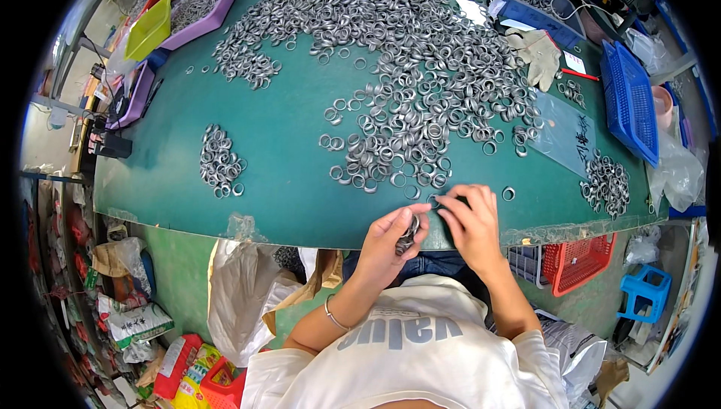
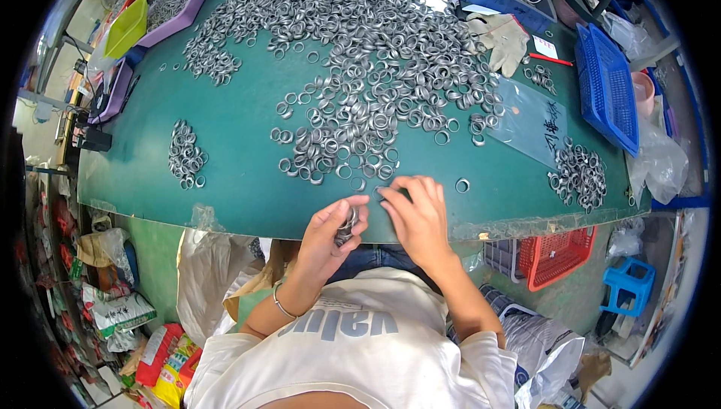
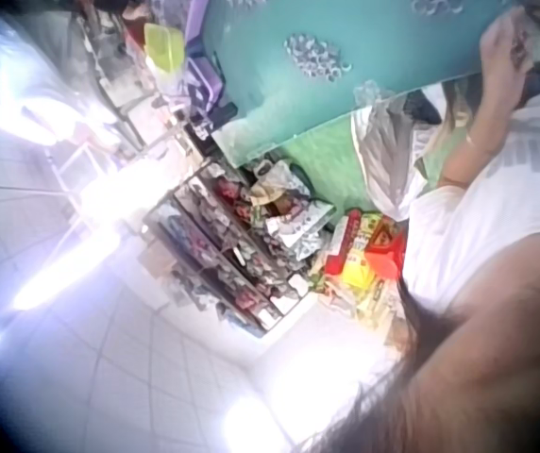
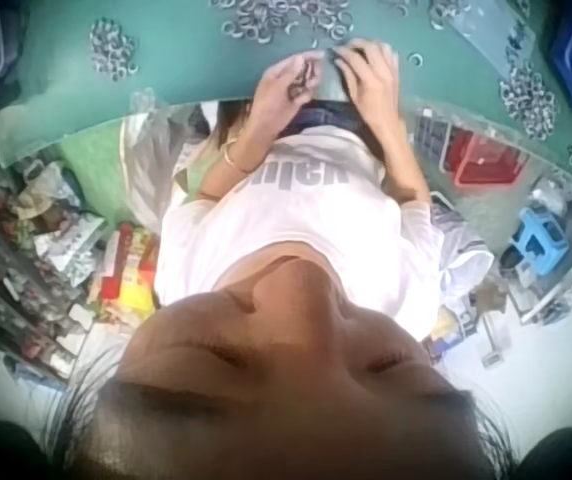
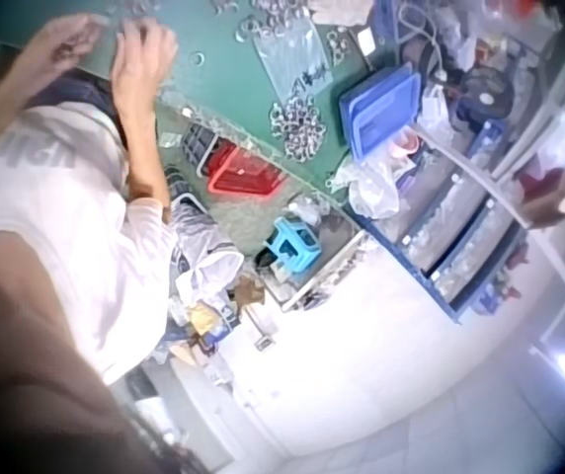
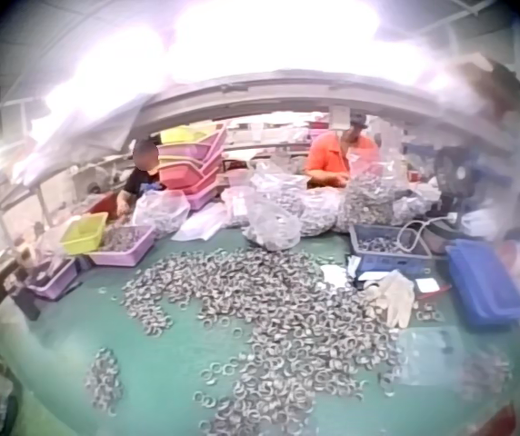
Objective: The person picks up and joins two small crescent-shaped metal pieces by hand at a workbench.
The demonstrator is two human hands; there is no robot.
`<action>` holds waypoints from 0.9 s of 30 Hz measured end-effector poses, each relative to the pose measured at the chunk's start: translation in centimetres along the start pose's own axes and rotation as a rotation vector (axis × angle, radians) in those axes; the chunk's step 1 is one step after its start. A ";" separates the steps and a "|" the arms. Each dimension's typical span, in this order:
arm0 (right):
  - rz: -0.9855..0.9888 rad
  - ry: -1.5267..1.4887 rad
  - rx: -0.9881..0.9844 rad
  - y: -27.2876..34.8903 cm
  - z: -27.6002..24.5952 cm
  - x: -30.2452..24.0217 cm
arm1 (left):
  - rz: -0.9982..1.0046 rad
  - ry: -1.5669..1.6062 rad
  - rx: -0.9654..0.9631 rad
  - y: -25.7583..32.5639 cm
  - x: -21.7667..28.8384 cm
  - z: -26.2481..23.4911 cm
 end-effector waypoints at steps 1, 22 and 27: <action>-0.009 0.028 -0.023 0.0 0.4 0.0 | -0.009 0.007 0.001 0.0 0.0 0.1; 0.016 0.007 -0.120 0.6 2.2 -0.1 | 0.155 0.066 0.022 1.2 6.2 -1.0; 0.010 0.055 -0.134 0.6 2.5 -0.2 | 0.241 0.094 0.086 0.9 8.1 -2.6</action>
Point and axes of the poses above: each hand's wrist, its own y-axis away from the middle knuckle, its own z-axis out of the palm, x = y × z, the point moved 7 cm from there along -y, towards the middle knuckle, and after that the axes turned 9 degrees about y, right-handed, at the moved point
